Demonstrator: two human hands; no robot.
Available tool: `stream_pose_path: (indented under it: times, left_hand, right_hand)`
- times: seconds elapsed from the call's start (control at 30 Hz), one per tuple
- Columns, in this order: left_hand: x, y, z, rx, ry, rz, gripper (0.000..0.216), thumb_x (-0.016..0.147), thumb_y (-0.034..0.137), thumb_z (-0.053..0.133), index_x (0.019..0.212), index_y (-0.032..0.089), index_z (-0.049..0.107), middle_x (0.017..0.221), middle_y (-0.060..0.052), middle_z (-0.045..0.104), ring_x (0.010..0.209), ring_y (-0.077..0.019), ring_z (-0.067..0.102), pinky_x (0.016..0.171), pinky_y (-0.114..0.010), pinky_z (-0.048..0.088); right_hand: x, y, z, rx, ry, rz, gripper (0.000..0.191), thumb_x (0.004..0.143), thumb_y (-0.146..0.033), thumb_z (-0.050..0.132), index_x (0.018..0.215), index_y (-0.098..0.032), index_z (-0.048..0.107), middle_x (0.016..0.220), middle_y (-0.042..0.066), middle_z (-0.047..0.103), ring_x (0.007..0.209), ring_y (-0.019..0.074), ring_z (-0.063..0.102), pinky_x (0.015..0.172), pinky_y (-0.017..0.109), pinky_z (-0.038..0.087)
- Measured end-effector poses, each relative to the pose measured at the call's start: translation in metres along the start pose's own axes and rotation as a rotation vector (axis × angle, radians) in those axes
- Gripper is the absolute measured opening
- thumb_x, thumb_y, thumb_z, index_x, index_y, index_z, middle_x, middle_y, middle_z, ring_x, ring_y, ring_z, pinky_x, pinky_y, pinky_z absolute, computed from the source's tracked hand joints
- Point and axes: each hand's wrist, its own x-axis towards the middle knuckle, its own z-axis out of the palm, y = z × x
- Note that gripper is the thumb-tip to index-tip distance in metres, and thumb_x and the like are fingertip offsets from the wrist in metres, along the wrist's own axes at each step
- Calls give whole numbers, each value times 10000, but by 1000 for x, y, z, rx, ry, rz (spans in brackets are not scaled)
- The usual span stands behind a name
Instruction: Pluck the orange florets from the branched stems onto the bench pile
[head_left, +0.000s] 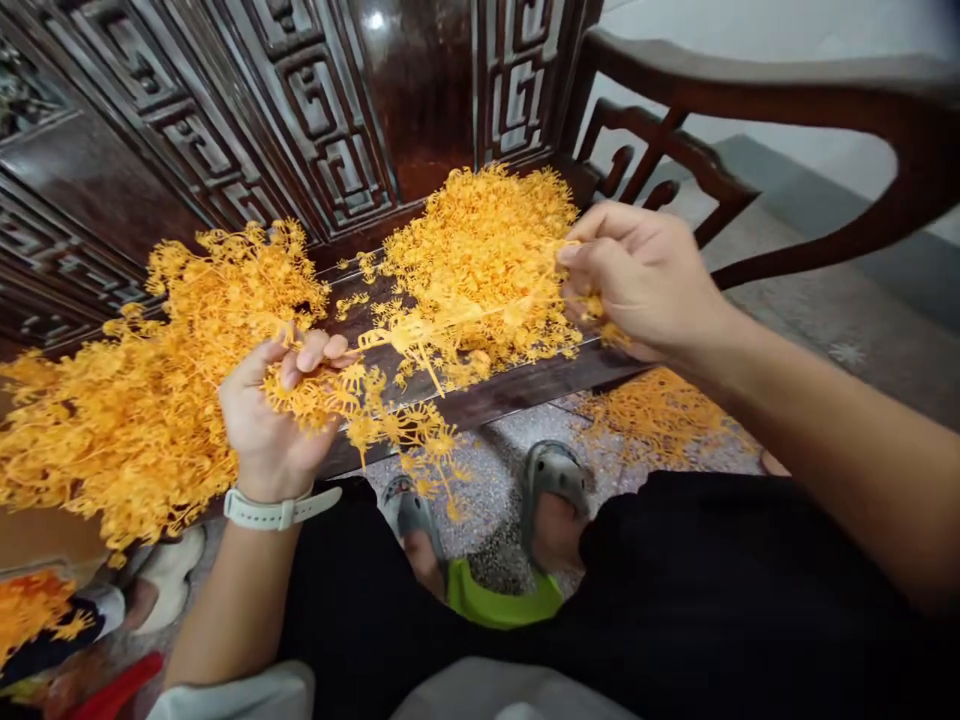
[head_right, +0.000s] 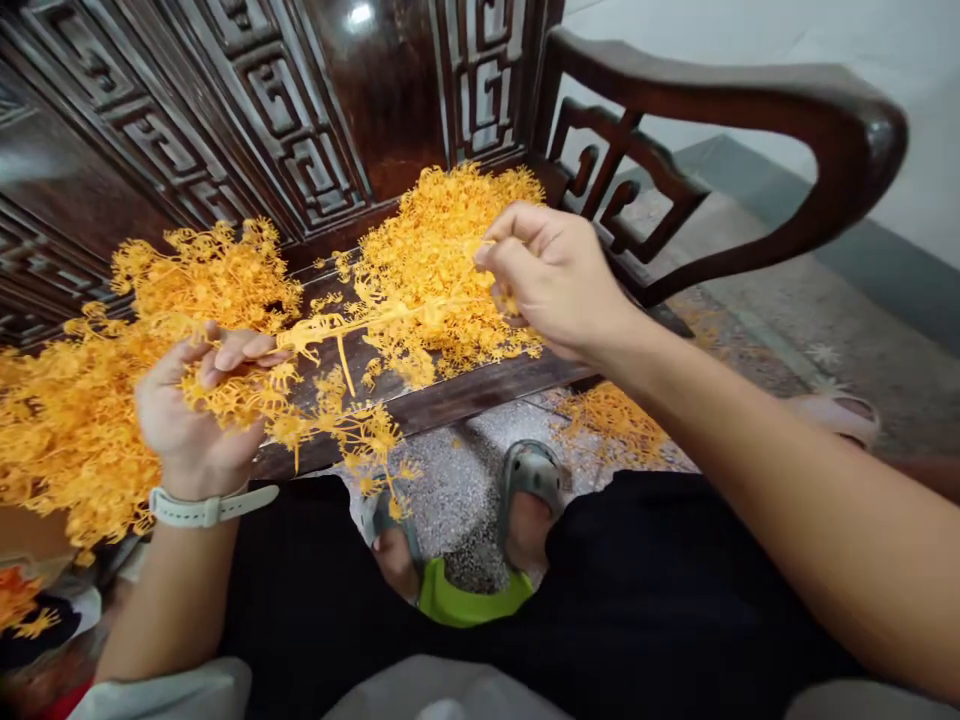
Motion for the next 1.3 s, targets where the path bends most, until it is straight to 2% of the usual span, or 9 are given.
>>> stream_pose_path:
  times: [0.3,0.5,0.6,0.7,0.8,0.93,1.03,1.17,1.3]
  left_hand:
    - [-1,4,14,-191,79,9,460,879,223,753,632,199,366,656,10,389,704,-133,530,716,-264,504]
    - [13,33,-40,-71,239,266,405,1086,291,514,703,219,404,638,4,566,687,-165,607,727,-351,495]
    - [23,30,-59,63,292,191,424,1143,334,507,735,223,479,848,5,722,1006,-187,694,853,-361,514]
    - [31,19,-66,132,297,207,398,1138,437,505,808,215,532,1075,-16,759,1217,-208,648,865,-359,512]
    - [34,13,-71,249,276,198,404,1105,524,516,846,217,556,1255,-39,749,1267,-229,633,847,-365,539]
    - [30,11,-73,370,206,176,450,1007,658,663,822,252,605,1262,-81,759,1291,-275,661,823,-371,608]
    - [27,6,-65,365,142,163,476,998,674,683,780,256,609,1201,-95,778,1231,-266,709,821,-353,642]
    - [25,-4,-44,305,96,148,395,1008,596,726,818,258,652,1258,-74,778,1218,-245,720,890,-349,653]
    - [22,-9,-30,189,174,138,285,1066,450,669,868,246,693,1374,-56,750,1157,-210,719,865,-323,642]
  right_hand:
    - [44,15,-20,92,97,24,406,880,-504,782,809,-280,450,573,-72,294,560,115,240,522,289,212]
    - [55,5,-73,208,325,80,418,802,-403,780,743,-287,382,534,-115,135,550,97,61,557,341,88]
    - [37,-1,-55,173,150,63,283,713,-236,765,727,-277,486,562,-82,252,506,84,168,525,318,82]
    - [35,9,-40,100,27,23,174,700,-154,764,777,-293,692,707,5,505,592,128,465,479,296,324]
    - [57,47,-41,-10,-73,-63,203,827,-221,822,974,-358,793,913,28,661,841,210,669,607,313,544]
    - [73,93,-26,-131,-77,-150,140,900,-306,858,991,-301,752,1136,47,714,1052,247,667,604,262,538]
    - [55,87,18,-176,-189,26,285,953,-441,834,1129,-235,748,1332,109,705,1147,251,664,698,247,573]
    - [24,56,80,145,-388,269,448,945,-621,791,1164,-249,670,1216,115,704,928,235,702,607,292,590]
    - [11,43,100,271,-469,401,437,815,-353,958,1097,-228,650,1059,105,696,850,223,684,601,322,599]
